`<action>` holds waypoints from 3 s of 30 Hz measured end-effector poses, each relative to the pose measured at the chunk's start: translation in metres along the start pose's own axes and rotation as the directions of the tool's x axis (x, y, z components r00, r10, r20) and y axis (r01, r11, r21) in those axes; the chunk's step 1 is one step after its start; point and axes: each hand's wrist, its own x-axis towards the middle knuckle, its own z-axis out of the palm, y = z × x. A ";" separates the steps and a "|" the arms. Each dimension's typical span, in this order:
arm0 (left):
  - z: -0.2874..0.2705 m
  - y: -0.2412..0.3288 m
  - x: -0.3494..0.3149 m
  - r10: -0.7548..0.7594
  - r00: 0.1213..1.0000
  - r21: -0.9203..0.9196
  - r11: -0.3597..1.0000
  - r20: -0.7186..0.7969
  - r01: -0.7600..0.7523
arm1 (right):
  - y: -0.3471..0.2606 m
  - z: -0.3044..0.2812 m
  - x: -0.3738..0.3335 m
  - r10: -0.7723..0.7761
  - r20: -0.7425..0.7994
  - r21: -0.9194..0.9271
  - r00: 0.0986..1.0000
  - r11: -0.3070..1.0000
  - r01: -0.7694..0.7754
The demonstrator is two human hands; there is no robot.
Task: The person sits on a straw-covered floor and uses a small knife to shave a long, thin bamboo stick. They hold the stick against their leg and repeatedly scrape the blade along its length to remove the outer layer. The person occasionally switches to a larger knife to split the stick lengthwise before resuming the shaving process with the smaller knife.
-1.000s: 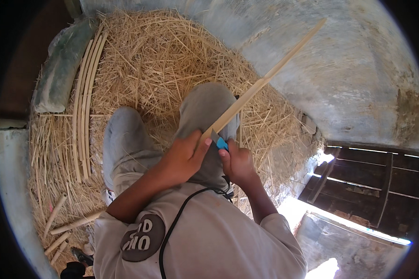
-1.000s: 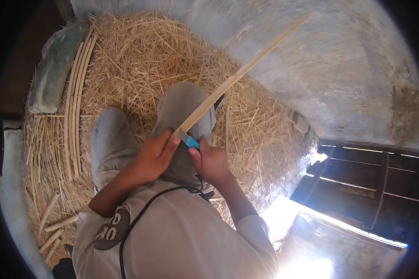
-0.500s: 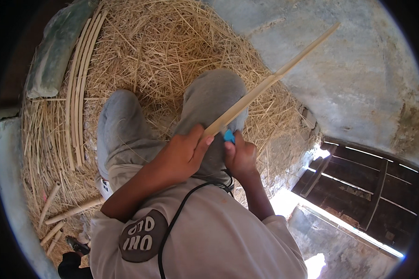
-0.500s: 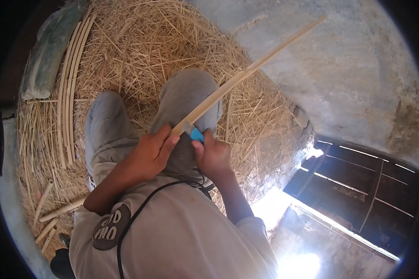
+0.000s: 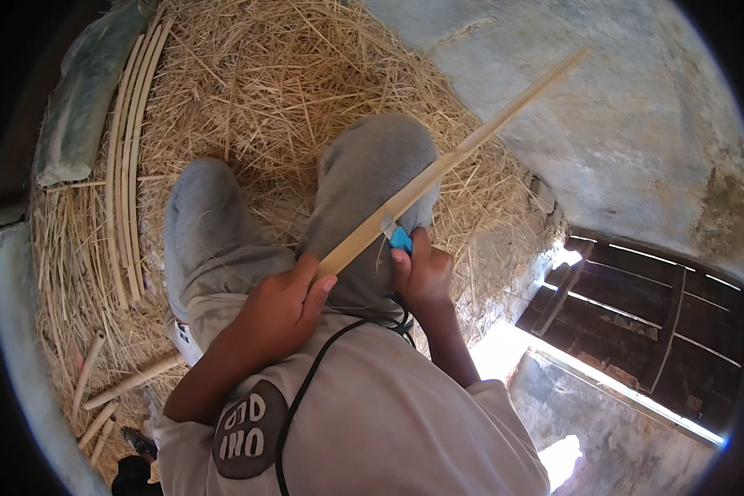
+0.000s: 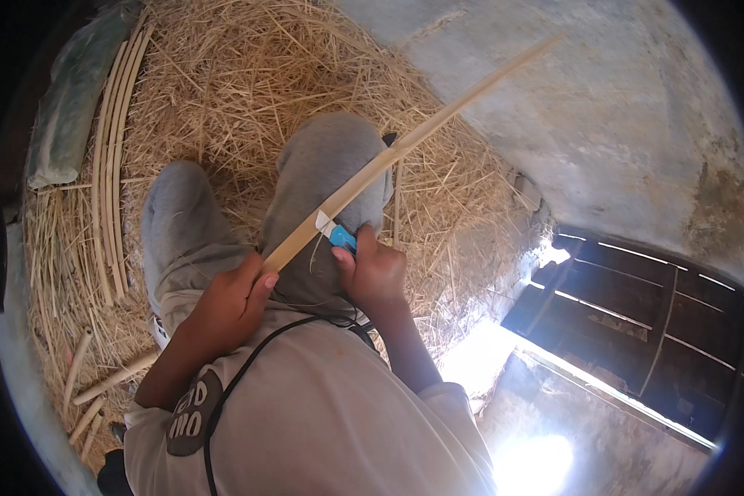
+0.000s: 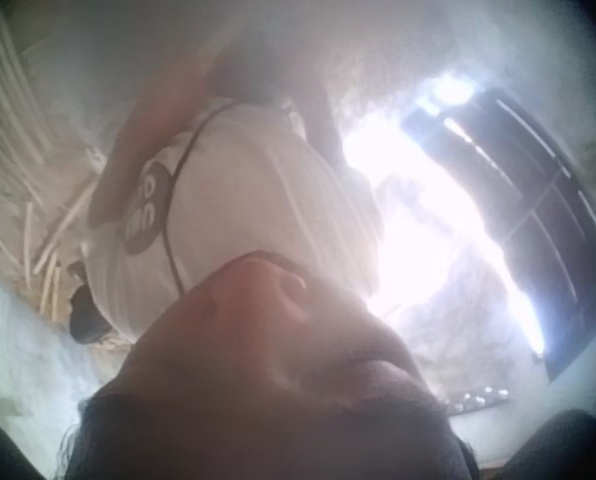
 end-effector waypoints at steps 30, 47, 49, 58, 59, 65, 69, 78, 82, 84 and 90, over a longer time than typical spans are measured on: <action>0.025 0.041 0.060 0.083 0.987 0.077 0.994 -0.141 -0.073 | 0.005 -0.029 0.006 -0.037 -0.009 0.290 0.999 0.956 0.038; 0.030 0.015 0.040 0.238 0.954 0.231 0.953 -0.181 -0.194 | -0.004 -0.023 -0.007 0.002 -0.041 0.027 0.999 1.000 0.000; 0.031 0.014 0.038 0.230 0.958 0.257 0.949 -0.173 -0.181 | -0.004 -0.022 -0.008 0.000 -0.057 0.007 0.998 1.000 0.001; 0.029 0.000 0.023 0.310 0.934 0.343 0.909 -0.180 -0.236 | -0.003 -0.013 -0.014 0.038 -0.136 0.002 0.990 0.999 -0.038; 0.028 -0.004 0.018 0.345 0.918 0.372 0.892 -0.194 -0.257 | -0.002 -0.012 -0.014 0.046 -0.151 0.005 0.987 0.999 -0.046; 0.010 -0.020 -0.016 0.354 0.921 0.451 0.856 -0.159 -0.251 | 0.003 -0.007 -0.017 0.134 -0.140 0.053 0.981 0.990 -0.128; 0.007 -0.022 -0.024 0.307 0.942 0.452 0.865 -0.139 -0.215 | -0.005 -0.005 -0.020 0.174 -0.183 0.022 0.967 0.985 -0.173; -0.005 -0.042 -0.063 0.217 0.967 0.506 0.854 -0.136 -0.121 | -0.008 0.002 -0.017 0.187 -0.244 0.017 0.952 0.982 -0.188; -0.006 -0.051 -0.073 0.252 0.955 0.494 0.857 -0.158 -0.144 | -0.011 0.004 -0.021 0.159 -0.251 0.011 0.955 0.987 -0.162; -0.006 -0.052 -0.073 0.196 0.969 0.444 0.889 -0.149 -0.111 | -0.012 -0.001 -0.018 0.150 -0.223 0.028 0.963 0.989 -0.147; -0.008 -0.040 -0.044 0.070 0.998 0.215 0.974 -0.011 -0.066 | 0.006 -0.041 -0.003 0.145 0.065 0.476 0.987 0.865 -0.158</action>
